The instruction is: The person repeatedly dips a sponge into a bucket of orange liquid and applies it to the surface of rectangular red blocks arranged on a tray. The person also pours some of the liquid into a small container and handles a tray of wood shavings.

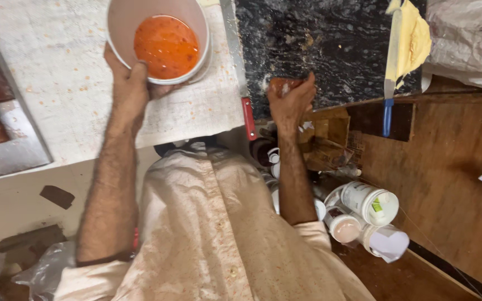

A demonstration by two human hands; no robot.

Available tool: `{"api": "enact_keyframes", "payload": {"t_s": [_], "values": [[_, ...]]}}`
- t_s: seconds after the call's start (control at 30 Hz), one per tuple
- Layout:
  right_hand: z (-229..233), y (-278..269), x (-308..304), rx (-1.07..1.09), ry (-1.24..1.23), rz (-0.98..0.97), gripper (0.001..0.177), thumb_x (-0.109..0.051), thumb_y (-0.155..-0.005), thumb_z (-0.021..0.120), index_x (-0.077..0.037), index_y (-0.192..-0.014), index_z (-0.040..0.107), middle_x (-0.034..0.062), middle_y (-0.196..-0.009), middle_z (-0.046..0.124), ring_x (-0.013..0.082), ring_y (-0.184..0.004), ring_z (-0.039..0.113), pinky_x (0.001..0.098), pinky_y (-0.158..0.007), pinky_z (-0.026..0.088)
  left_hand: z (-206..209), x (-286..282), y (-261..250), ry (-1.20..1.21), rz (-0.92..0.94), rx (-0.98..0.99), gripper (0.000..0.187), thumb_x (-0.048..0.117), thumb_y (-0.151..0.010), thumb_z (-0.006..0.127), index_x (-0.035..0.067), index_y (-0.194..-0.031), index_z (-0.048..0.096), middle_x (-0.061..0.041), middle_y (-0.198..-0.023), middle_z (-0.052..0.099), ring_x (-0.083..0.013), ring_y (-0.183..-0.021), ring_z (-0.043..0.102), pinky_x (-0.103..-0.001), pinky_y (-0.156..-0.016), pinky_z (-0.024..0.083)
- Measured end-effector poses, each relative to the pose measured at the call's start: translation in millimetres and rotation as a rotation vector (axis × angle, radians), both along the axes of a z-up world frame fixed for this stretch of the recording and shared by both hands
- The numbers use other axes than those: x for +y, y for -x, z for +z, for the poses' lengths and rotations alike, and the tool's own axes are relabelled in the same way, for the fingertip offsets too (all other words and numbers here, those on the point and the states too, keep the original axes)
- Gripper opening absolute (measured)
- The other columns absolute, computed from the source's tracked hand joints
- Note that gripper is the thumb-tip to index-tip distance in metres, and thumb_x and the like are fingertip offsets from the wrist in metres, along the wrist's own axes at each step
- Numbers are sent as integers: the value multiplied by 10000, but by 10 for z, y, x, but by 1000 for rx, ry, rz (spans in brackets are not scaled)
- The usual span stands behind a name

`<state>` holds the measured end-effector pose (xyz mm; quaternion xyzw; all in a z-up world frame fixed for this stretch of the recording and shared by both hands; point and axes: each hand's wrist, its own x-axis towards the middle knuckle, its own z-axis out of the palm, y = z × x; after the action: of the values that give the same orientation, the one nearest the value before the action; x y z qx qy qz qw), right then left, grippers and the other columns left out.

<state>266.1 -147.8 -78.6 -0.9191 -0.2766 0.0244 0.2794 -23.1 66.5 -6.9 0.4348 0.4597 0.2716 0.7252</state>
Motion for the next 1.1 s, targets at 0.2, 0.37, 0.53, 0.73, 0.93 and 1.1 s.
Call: {"api": "enact_keyframes", "payload": {"t_s": [0.2,0.37,0.53,0.73,0.93,1.1], "values": [[410,-555,-507,570,178,-133,652,-413,-996,670,13,-1485,607,228,-1406,715,313,-1293,698,389,-1106,501,-197,-107,94,-92,8,-56,687,91,-1153,347,176,-1653,-117,-298,-1642,386,-346,-1256,738,-352,-804,673],[230,-487,-608,184,-146,110,867,-280,-950,806,50,-1574,302,302,-1503,524,389,-1383,542,420,-1158,423,-214,-155,-10,-69,101,-128,760,210,-1157,455,169,-1638,-132,-303,-1620,383,-338,-1229,757,-353,-777,675],[-146,-109,-120,45,-218,-38,1044,-208,-833,864,28,-1608,205,314,-1475,531,383,-1322,584,420,-1138,451,21,-262,110,14,113,-29,865,277,-1076,579,152,-1591,-105,-266,-1579,273,-341,-1086,743,-376,-777,694],[-114,112,115,-67,-231,-152,836,-200,-831,909,44,-1444,395,221,-1284,648,371,-1184,663,440,-1061,504,167,-550,1642,-56,-74,-32,524,180,-1071,528,45,-1557,387,-186,-1495,548,-228,-1105,715,-321,-904,626],[498,1644,381,724,-613,-105,658,-62,-855,788,-79,-1434,477,139,-1288,644,289,-1132,666,388,-970,588,86,-786,3698,15,201,-32,539,145,-1045,545,33,-1543,371,-149,-1423,576,-230,-1043,712,-318,-881,598],[581,3523,1179,1075,60,278,766,-17,-901,715,-132,-1600,424,206,-1271,583,275,-1095,615,374,-914,575,81,-832,4627,21,354,54,514,142,-1056,548,25,-1530,388,-157,-1389,579,-222,-1063,714,-327,-899,602]]}}
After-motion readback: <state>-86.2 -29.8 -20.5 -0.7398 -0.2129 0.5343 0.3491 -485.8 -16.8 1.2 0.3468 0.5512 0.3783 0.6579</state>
